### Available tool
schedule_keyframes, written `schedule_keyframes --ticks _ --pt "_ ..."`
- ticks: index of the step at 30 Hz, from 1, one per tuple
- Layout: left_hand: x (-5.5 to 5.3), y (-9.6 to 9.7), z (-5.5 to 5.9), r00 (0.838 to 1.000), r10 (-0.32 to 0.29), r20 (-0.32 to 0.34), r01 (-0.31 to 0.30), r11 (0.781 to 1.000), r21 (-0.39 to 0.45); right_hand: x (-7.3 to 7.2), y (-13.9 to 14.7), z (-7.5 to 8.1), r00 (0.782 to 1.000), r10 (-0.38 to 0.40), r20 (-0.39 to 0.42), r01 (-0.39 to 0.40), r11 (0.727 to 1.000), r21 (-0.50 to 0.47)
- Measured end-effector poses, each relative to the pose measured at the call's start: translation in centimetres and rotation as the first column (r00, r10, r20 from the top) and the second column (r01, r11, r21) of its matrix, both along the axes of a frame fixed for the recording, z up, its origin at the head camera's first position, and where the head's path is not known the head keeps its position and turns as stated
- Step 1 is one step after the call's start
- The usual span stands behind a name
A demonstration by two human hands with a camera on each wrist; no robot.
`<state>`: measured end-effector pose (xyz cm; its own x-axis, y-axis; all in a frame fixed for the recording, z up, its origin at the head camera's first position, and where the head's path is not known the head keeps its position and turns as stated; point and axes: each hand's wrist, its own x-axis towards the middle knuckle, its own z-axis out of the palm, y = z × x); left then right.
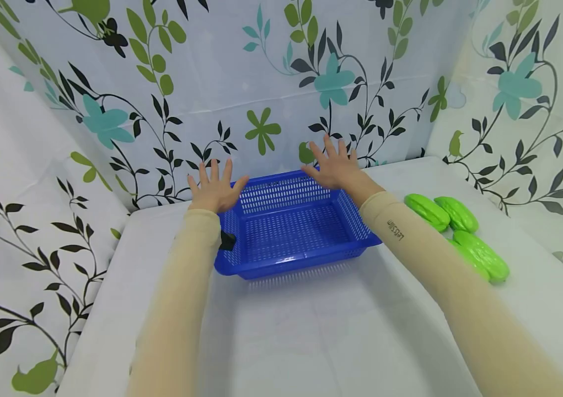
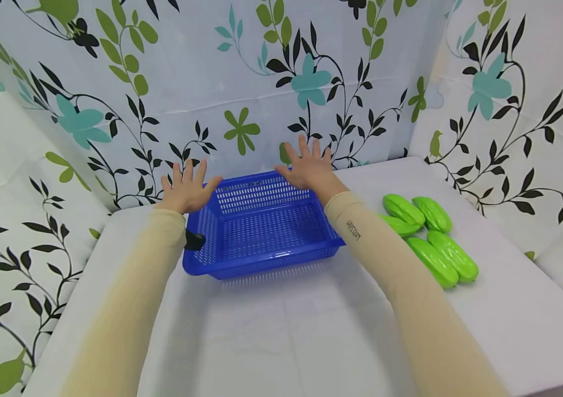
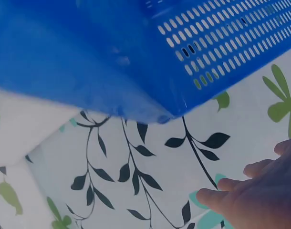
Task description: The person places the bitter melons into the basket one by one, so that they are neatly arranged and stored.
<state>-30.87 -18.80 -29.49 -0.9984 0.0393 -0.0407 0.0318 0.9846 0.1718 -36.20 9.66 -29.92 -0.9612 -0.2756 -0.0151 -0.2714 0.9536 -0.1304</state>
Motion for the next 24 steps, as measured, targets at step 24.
schedule_keyframes --ticks 24 --pt "4.1 -6.4 -1.9 0.982 -0.155 -0.108 0.187 0.887 0.422 7.8 9.6 0.8 0.996 0.073 -0.04 -0.078 0.987 -0.143"
